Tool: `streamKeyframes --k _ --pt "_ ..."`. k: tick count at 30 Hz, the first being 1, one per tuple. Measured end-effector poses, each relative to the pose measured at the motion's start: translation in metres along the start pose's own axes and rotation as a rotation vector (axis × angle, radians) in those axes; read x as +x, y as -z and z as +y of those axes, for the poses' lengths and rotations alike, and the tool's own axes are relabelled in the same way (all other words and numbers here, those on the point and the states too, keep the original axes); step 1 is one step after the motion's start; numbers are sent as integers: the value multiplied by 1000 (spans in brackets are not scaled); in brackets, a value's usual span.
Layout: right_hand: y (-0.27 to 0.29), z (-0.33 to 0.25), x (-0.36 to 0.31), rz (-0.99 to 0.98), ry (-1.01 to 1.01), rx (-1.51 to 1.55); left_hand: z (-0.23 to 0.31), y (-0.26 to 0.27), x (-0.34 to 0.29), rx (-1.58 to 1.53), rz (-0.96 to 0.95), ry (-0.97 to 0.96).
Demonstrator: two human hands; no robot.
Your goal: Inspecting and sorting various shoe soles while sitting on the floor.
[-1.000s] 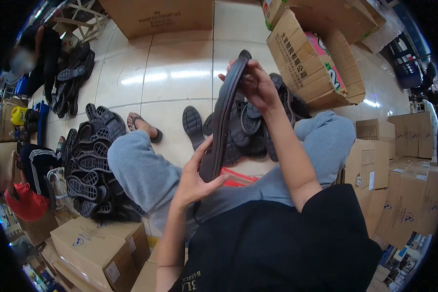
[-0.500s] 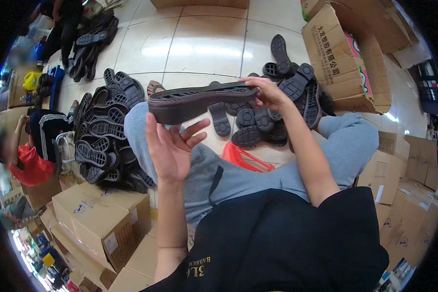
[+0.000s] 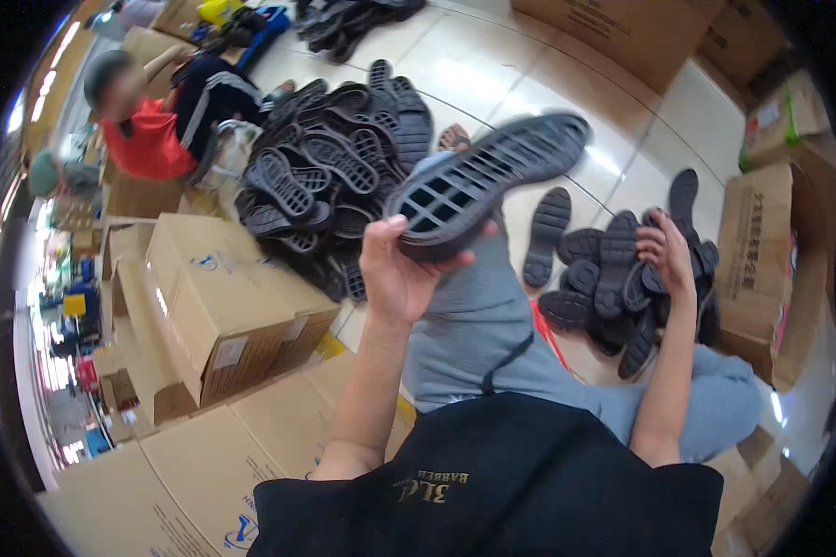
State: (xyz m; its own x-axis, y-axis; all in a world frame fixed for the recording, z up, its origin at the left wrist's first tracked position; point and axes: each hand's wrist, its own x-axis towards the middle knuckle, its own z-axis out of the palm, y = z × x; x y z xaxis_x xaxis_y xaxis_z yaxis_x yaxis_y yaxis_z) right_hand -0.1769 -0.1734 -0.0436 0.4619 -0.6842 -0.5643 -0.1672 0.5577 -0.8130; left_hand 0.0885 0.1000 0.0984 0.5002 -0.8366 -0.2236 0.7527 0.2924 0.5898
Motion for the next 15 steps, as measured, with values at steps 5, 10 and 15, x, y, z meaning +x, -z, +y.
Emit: streamKeyframes --k 5,10,15 --pt "117 135 53 510 -55 -1130 45 72 30 -103 185 -428" --pt "38 139 16 450 -280 -1385 71 149 36 -167 542 -208" --pt "67 162 23 469 -112 -1300 0 78 12 487 478 -204"
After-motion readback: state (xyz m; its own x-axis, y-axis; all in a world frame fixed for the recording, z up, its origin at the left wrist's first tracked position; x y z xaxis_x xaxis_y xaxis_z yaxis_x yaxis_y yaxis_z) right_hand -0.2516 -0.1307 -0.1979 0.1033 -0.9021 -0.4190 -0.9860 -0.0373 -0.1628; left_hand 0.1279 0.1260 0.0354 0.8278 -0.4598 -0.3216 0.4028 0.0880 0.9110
